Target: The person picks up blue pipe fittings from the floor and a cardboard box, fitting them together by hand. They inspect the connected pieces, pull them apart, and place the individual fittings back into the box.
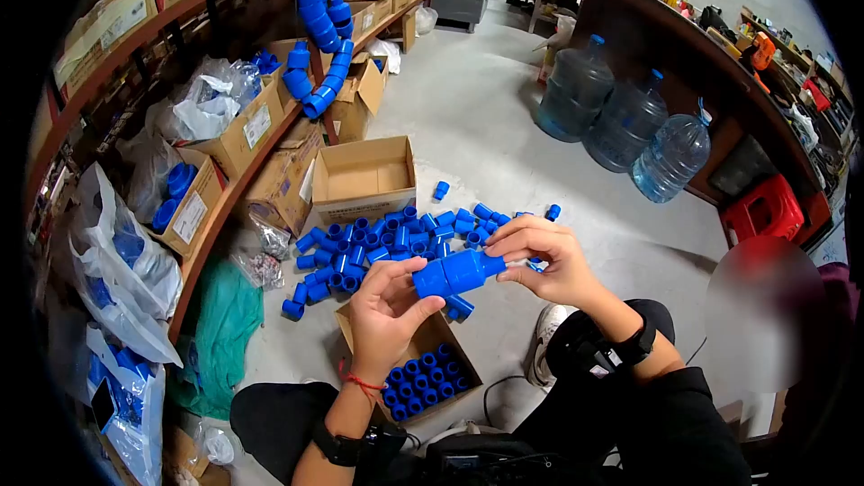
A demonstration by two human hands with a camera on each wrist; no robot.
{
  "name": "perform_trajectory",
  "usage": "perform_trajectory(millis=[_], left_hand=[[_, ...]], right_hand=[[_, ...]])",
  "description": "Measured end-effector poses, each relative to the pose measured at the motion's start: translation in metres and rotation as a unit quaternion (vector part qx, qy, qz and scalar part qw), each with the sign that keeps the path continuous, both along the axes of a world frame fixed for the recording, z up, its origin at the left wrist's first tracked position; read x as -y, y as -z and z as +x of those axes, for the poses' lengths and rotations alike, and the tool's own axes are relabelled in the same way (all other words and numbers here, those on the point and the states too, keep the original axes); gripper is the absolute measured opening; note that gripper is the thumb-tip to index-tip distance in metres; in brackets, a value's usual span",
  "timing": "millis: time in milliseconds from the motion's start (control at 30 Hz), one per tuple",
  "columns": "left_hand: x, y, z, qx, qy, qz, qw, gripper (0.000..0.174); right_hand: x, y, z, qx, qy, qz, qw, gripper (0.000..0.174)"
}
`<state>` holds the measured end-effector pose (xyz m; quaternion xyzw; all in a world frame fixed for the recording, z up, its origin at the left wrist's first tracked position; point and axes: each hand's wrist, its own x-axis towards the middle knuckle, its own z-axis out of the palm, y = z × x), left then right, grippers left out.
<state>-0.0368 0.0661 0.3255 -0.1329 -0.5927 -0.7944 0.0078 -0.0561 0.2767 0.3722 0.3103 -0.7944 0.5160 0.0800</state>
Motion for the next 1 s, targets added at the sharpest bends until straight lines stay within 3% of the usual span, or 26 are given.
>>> perform_trajectory(millis=[533,833,1000], left_hand=[[0.003,-0.002,0.001,-0.069,-0.013,-0.044,0.997,0.037],[0.003,-0.005,0.004,-0.043,-0.042,-0.080,0.995,0.039],[0.002,0.000,0.003,-0.077,-0.060,-0.088,0.991,0.040]], right_hand=[[-0.003,0.000,-0.001,0.029,-0.015,0.003,0.999,0.029],[-0.007,-0.006,0.000,-0.034,-0.039,0.072,0.996,0.029],[-0.007,-0.009,0.005,-0.026,-0.066,0.045,0.996,0.031]])
